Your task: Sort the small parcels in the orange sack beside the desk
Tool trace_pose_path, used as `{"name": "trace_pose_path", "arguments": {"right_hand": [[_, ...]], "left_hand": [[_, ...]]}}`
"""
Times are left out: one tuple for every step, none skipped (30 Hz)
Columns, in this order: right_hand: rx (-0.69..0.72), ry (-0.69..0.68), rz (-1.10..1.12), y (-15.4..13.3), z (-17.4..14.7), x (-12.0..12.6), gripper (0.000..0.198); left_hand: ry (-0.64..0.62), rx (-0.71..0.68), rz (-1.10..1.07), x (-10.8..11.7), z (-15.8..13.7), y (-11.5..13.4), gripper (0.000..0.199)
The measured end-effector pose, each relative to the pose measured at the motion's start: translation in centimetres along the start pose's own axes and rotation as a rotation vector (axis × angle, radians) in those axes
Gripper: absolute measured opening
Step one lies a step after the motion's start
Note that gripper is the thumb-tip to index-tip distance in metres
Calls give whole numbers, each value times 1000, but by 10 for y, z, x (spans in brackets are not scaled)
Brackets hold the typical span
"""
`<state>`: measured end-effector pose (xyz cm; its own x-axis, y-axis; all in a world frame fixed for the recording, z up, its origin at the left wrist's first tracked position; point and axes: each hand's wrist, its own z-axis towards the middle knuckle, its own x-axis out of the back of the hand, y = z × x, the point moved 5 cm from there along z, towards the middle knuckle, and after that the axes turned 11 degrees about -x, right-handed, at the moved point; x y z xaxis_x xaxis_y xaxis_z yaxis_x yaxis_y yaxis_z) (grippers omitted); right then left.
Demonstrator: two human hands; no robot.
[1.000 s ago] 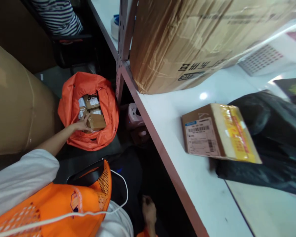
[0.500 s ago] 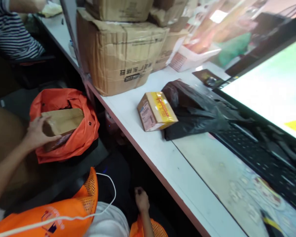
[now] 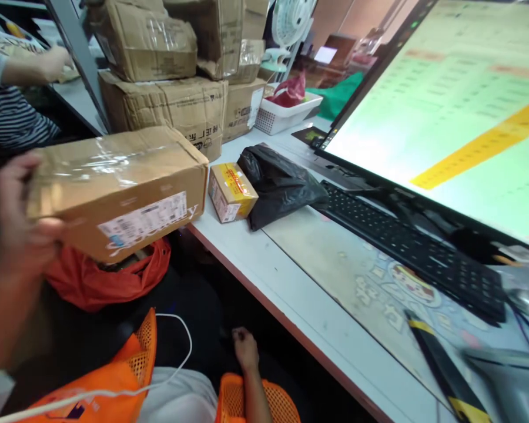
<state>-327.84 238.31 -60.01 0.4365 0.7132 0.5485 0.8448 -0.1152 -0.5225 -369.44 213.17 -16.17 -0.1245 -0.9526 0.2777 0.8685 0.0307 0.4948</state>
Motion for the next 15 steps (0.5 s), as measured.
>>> {"name": "trace_pose_path", "arguments": {"right_hand": [[17,3,32,1,-1,1,36],[29,3,78,3,-3,1,39],[33,0,141,4,-5,2,42],[31,-5,217,6,-7,2,45],[24,-13,300,7,-9,2,46],[15,-23,380,8,-10,3,46],[5,-34,444,8,-12,3,46],[-8,-45,484,7,-14,4,46],[-23,-57,508,6,-16,4,46],[-43,-71,522,5,-17,5,47],[-64,-85,531,3,-18,6,48],[-85,-98,539,2,-18,7,50],[-101,-108,547,0,-17,7,50],[-114,-116,553,-1,-16,8,51],[-125,-120,558,-3,-14,8,52]], "left_hand": [[-6,-18,-28,-24,-2,6,122],[12,-23,-29,-44,-4,9,114],[44,-29,2,-62,-6,10,110],[68,-29,47,-77,-8,9,108],[86,-37,100,-89,-10,7,108],[94,-49,151,-99,-10,6,108],[92,-61,192,-109,-9,4,107],[77,-69,217,-117,-7,1,106],[63,-77,225,-124,-4,0,105],[50,-83,223,-131,0,-2,104],[39,-86,213,-138,5,-4,104],[29,-86,199,-144,9,-5,104],[21,-83,183,-149,13,-6,104],[15,-83,168,-153,16,-8,105],[11,-89,154,-156,18,-9,105]]}}
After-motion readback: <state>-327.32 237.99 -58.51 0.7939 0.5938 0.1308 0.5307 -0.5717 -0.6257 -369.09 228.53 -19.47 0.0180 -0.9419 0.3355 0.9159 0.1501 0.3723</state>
